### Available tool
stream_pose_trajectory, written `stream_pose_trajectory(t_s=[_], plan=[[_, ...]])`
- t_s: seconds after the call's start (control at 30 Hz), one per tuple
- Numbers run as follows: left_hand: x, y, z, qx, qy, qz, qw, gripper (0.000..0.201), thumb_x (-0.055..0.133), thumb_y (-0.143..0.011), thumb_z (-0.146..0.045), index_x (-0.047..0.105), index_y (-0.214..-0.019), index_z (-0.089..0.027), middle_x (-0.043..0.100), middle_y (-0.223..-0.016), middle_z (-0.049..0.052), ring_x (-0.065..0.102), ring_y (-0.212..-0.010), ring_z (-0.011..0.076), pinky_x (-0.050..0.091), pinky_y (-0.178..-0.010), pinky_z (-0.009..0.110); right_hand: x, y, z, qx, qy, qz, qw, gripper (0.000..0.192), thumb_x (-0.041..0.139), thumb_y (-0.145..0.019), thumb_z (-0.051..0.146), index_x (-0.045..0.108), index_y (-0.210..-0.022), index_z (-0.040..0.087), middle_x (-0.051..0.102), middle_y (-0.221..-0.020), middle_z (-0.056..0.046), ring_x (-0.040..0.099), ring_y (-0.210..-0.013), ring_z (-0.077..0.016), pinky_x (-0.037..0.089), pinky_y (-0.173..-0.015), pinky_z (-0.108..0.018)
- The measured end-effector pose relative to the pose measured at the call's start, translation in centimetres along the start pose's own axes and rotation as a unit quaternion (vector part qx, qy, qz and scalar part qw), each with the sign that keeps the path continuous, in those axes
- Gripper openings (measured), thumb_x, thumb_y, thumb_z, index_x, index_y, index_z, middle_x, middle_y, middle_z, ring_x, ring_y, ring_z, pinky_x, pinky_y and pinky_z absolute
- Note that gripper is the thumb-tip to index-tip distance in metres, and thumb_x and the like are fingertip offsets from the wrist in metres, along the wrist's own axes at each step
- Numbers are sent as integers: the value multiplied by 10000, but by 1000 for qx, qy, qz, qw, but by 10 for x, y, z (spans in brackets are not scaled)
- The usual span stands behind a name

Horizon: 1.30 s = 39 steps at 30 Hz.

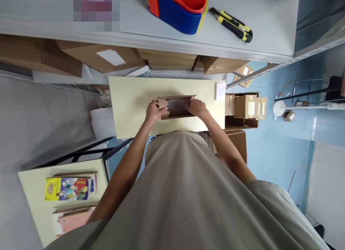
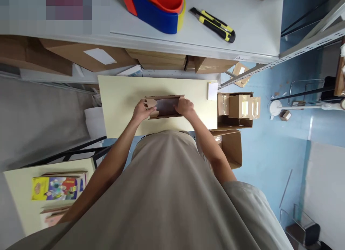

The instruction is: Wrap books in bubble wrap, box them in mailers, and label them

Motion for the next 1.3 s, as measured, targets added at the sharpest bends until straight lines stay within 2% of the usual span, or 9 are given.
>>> stream_pose_trajectory(t_s=[0.13,0.23,0.37,0.47,0.63,0.73,1.0,1.17,1.3], plan=[[-5,4,-4,3,-20,-25,999,583,976,-760,-389,745,-1268,-221,818,-1320,163,747,-1284,381,569,-1136,469,-3,17,-35,-56,-255,203,944,512,889,-971,676,794,-1065,181,881,-998,-148,853,-969,-293,723,-936,-417],[-3,8,-5,6,-22,3,1000,454,952,-804,-429,820,-1172,-200,852,-1250,162,780,-1227,377,589,-1092,439,-11,14,-63,-35,-340,174,923,464,954,-921,629,786,-977,200,864,-920,-90,824,-829,-198,706,-851,-322],[-3,14,-6,-4,-62,28,998,293,887,-875,-460,869,-1027,-211,881,-1146,147,799,-1201,404,601,-1042,456,6,0,-68,2,-282,98,954,515,958,-904,660,761,-872,185,798,-762,-80,755,-684,-188,649,-726,-313],[-5,13,-10,-7,-135,14,991,234,878,-880,-451,864,-899,-218,872,-1011,157,806,-1141,437,605,-1000,481,15,-11,-56,-6,-150,57,987,496,842,-1019,648,771,-884,176,784,-726,-112,800,-790,-271,643,-835,-373],[1,1,-17,-5,-214,33,976,125,898,-801,-314,826,-757,-221,752,-709,136,798,-1096,468,601,-1018,508,14,-19,-45,-7,53,-22,998,337,670,-1134,399,820,-1208,107,831,-1229,-299,788,-1245,-439,608,-1051,-466],[2,-4,-17,-18,-234,53,971,135,865,-780,-235,783,-672,-236,648,-560,103,801,-1024,457,602,-1023,519,16,-19,-43,-7,54,-39,998,348,643,-1133,378,813,-1290,118,816,-1273,-313,771,-1275,-463,616,-1071,-491],[-1,-4,-17,-59,-252,51,965,445,832,-925,-455,655,-562,-270,656,-571,137,809,-1021,466,569,-1097,561,31,-24,-44,-15,-15,40,999,493,643,-1146,607,805,-1140,142,829,-818,-197,853,-1097,-400,616,-1033,-431],[-10,1,-27,-28,-255,1,967,356,863,-887,-397,674,-616,-264,753,-754,192,762,-1234,498,541,-1131,545,23,-22,-48,7,-40,-3,999,370,764,-1098,507,808,-1129,141,847,-1156,-302,810,-1279,-456,596,-1093,-475],[-7,15,-19,-36,-219,89,971,499,880,-874,-564,598,-577,-279,684,-590,83,813,-953,391,562,-897,412,37,-9,-49,-37,-71,114,990,368,836,-1062,533,767,-966,184,830,-786,-130,861,-834,-324,640,-896,-409]])
Point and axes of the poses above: each hand's wrist, its own y-axis away from the middle knuckle, its own x-axis out of the palm, z = x × y, the point moved 10 cm from there along -y, towards the middle knuckle
